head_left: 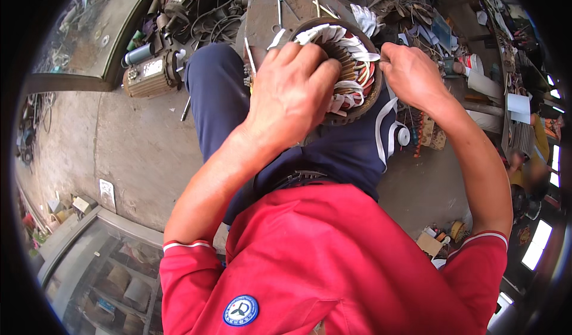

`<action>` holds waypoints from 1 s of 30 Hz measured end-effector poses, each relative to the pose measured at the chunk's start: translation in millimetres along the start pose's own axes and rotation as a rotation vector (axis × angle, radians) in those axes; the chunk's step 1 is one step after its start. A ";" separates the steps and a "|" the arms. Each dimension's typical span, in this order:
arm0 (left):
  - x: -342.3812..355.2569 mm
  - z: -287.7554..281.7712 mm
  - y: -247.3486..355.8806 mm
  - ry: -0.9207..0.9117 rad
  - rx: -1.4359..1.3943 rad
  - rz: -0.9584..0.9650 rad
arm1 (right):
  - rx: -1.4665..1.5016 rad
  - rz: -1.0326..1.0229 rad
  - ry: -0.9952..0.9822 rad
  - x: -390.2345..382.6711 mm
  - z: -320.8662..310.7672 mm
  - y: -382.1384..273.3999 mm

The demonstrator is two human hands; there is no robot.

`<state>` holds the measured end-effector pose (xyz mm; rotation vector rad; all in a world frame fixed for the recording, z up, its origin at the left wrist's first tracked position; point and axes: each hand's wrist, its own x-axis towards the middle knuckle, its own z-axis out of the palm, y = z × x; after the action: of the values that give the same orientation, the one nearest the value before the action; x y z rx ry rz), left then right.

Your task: The person sits on the floor and wraps a white insulating tape around the copper windings of a motor stator resting on their lap. They repeatedly pull, fold, and press the tape into the winding slots to secure the coils.

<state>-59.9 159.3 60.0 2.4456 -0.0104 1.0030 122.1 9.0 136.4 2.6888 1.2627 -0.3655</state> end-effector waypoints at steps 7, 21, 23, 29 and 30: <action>58.4 16.0 -7.6 -0.657 0.265 0.135 | 0.172 0.064 0.100 -15.1 10.5 6.4; 73.1 34.7 -11.2 -0.774 0.284 0.279 | 0.474 0.029 0.310 -50.4 30.9 12.3; 75.2 35.0 -11.4 -0.824 0.280 0.264 | 0.494 0.019 0.282 -51.4 29.7 13.1; 73.4 33.2 -14.2 -0.806 0.201 0.233 | 0.495 0.054 0.336 -57.8 23.3 20.1; 74.4 33.2 -14.6 -0.800 0.168 0.235 | 0.488 0.053 0.352 -59.3 23.9 19.1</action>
<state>18.9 170.3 82.6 2.8803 -0.5052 0.0449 96.6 -52.4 130.8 3.3117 1.3244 -0.2206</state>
